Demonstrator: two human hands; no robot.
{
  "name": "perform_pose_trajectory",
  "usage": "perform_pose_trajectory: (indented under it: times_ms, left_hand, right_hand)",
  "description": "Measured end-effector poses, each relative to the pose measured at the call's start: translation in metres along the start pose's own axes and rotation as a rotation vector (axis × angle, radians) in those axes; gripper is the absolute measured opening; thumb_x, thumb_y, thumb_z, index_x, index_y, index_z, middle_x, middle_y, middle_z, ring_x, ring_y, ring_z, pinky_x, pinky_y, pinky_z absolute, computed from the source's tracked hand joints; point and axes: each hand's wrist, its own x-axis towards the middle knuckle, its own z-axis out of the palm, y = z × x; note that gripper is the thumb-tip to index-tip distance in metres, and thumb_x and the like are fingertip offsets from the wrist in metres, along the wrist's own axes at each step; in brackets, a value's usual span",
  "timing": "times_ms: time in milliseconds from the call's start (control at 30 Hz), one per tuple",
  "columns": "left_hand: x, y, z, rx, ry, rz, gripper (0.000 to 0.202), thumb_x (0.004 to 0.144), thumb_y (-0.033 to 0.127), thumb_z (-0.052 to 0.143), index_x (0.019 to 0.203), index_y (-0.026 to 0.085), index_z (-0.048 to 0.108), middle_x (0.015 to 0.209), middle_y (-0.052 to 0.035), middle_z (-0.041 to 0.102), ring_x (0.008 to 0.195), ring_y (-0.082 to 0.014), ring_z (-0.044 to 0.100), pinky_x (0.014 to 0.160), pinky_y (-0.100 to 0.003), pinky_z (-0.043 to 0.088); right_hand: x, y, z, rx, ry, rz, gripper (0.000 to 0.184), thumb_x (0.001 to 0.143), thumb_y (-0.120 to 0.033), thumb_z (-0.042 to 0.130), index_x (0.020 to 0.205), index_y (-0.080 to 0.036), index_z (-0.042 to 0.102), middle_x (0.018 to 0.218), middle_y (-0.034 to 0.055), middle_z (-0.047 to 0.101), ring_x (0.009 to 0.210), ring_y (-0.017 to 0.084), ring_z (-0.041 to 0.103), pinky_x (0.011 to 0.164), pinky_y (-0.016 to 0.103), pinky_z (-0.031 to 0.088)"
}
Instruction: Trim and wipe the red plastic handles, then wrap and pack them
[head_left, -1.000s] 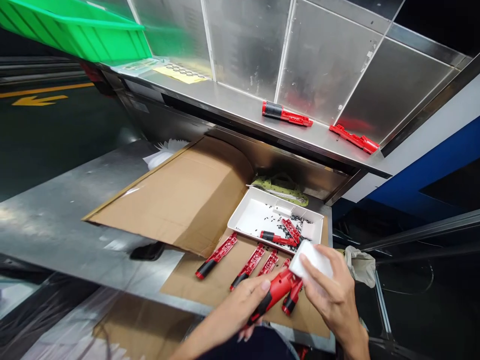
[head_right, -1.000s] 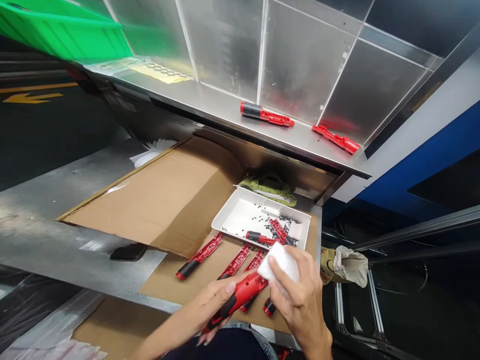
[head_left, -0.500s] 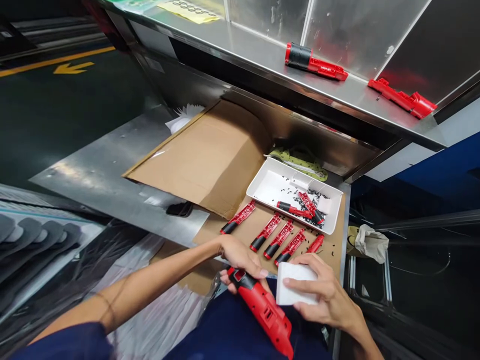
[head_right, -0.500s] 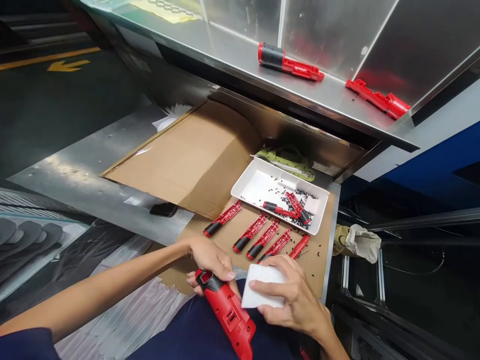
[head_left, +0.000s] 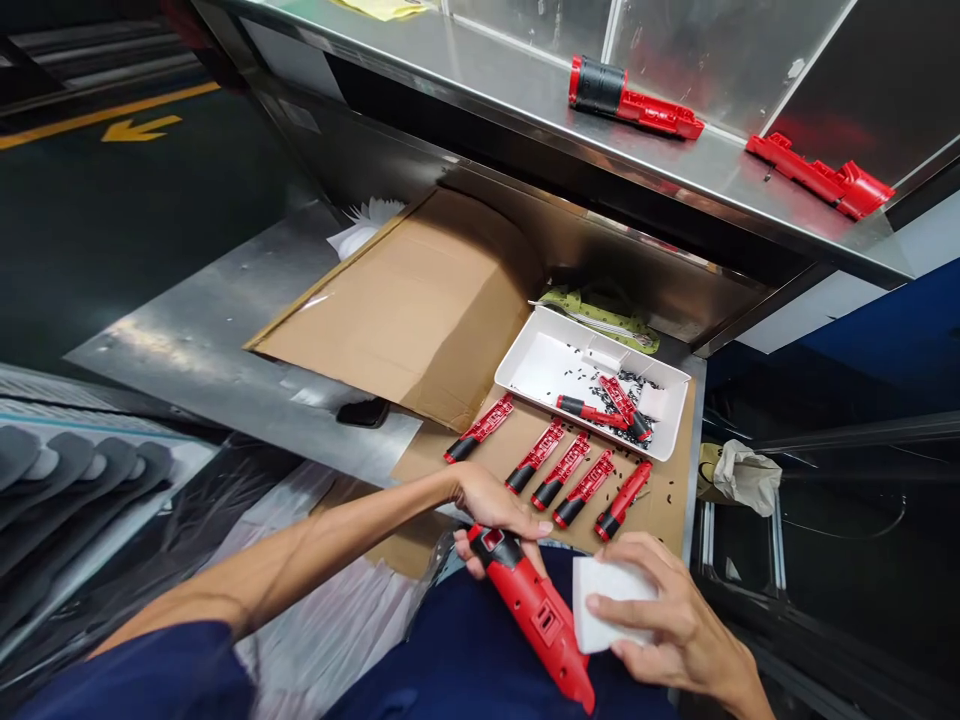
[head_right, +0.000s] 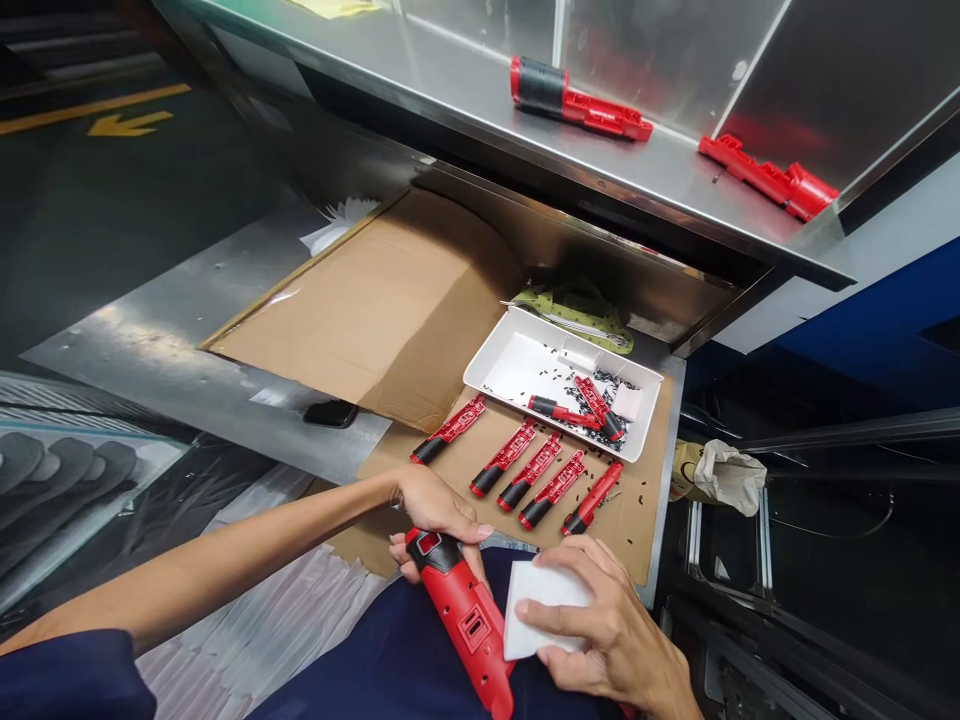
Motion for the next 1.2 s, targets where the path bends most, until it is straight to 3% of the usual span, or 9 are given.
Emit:
perform_pose_trajectory:
  times_ms: [200, 400, 567, 633, 700, 800, 867, 1000, 1200]
  left_hand:
    - [0.002, 0.006, -0.002, 0.259, -0.230, -0.059, 0.048, 0.091, 0.035, 0.062, 0.136, 0.021, 0.061, 0.062, -0.0072, 0.071, 0.023, -0.0160, 0.050, 0.019, -0.020, 0.034]
    - [0.000, 0.006, 0.002, 0.119, -0.037, -0.062, 0.062, 0.086, 0.022, 0.067, 0.146, 0.028, 0.049, 0.080, -0.0076, 0.077, 0.024, -0.0159, 0.050, 0.016, -0.021, 0.028]
    - [-0.014, -0.005, 0.003, 0.108, 0.012, 0.119, 0.051, 0.092, 0.031, 0.060, 0.142, 0.026, 0.054, 0.067, -0.0047, 0.072, 0.026, -0.0161, 0.046, 0.018, -0.023, 0.028]
    - [-0.018, -0.013, 0.006, 0.026, 0.077, 0.297, 0.050, 0.093, 0.045, 0.055, 0.137, 0.022, 0.059, 0.060, -0.0038, 0.067, 0.031, -0.0151, 0.049, 0.024, -0.022, 0.032]
    - [-0.016, -0.021, 0.013, -0.049, 0.183, 0.490, 0.061, 0.093, 0.061, 0.046, 0.135, 0.019, 0.061, 0.054, -0.0023, 0.061, 0.034, -0.0130, 0.049, 0.029, -0.020, 0.035]
    - [-0.005, -0.029, 0.031, -0.107, 0.368, 0.711, 0.076, 0.088, 0.073, 0.042, 0.140, 0.018, 0.056, 0.052, 0.0001, 0.057, 0.034, -0.0092, 0.046, 0.032, -0.016, 0.034]
    - [0.004, -0.032, 0.046, -0.146, 0.439, 0.788, 0.083, 0.085, 0.077, 0.043, 0.143, 0.018, 0.052, 0.053, 0.0005, 0.057, 0.036, -0.0090, 0.047, 0.033, -0.015, 0.034]
    - [0.018, -0.034, 0.067, -0.203, 0.456, 0.845, 0.094, 0.081, 0.081, 0.042, 0.148, 0.015, 0.044, 0.053, 0.0013, 0.057, 0.037, -0.0106, 0.050, 0.034, -0.017, 0.037]
    - [0.028, -0.037, 0.073, -0.186, 0.479, 0.894, 0.105, 0.076, 0.086, 0.043, 0.152, 0.014, 0.038, 0.058, 0.0004, 0.059, 0.041, -0.0120, 0.054, 0.037, -0.020, 0.043]
  right_hand:
    - [-0.003, 0.000, 0.001, 0.010, 0.007, -0.030, 0.043, 0.078, -0.018, 0.069, 0.119, -0.029, 0.065, 0.123, 0.0091, 0.057, 0.109, 0.024, 0.053, 0.087, 0.041, 0.052]
    - [0.000, -0.002, 0.002, 0.020, -0.029, -0.026, 0.043, 0.080, -0.022, 0.070, 0.122, -0.031, 0.066, 0.126, 0.0087, 0.057, 0.109, 0.024, 0.055, 0.089, 0.041, 0.052]
    - [-0.016, 0.007, -0.022, -0.053, -0.107, 0.102, 0.039, 0.086, -0.023, 0.066, 0.123, -0.035, 0.066, 0.126, 0.0067, 0.060, 0.110, 0.023, 0.059, 0.089, 0.039, 0.054]
    - [-0.029, 0.016, -0.033, -0.153, 0.063, 0.211, 0.038, 0.089, -0.024, 0.064, 0.126, -0.034, 0.065, 0.128, 0.0081, 0.058, 0.111, 0.024, 0.059, 0.087, 0.039, 0.055]
    - [-0.036, 0.023, -0.037, -0.249, 0.341, 0.310, 0.038, 0.090, -0.023, 0.063, 0.127, -0.032, 0.064, 0.130, 0.0101, 0.056, 0.113, 0.025, 0.059, 0.087, 0.041, 0.055]
    - [-0.028, 0.027, -0.025, -0.307, 0.721, 0.386, 0.038, 0.090, -0.023, 0.064, 0.127, -0.029, 0.065, 0.133, 0.0110, 0.054, 0.117, 0.027, 0.058, 0.090, 0.046, 0.054]
    - [-0.011, 0.025, -0.013, -0.309, 0.878, 0.409, 0.038, 0.090, -0.023, 0.064, 0.129, -0.028, 0.064, 0.133, 0.0115, 0.054, 0.117, 0.028, 0.057, 0.091, 0.048, 0.052]
    - [0.024, 0.019, 0.000, -0.307, 1.008, 0.413, 0.038, 0.091, -0.028, 0.064, 0.128, -0.023, 0.064, 0.132, 0.0144, 0.055, 0.117, 0.030, 0.057, 0.091, 0.051, 0.052]
    - [0.051, 0.011, -0.005, -0.330, 1.043, 0.343, 0.041, 0.090, -0.021, 0.065, 0.131, -0.028, 0.063, 0.130, 0.0121, 0.054, 0.117, 0.028, 0.057, 0.091, 0.048, 0.052]
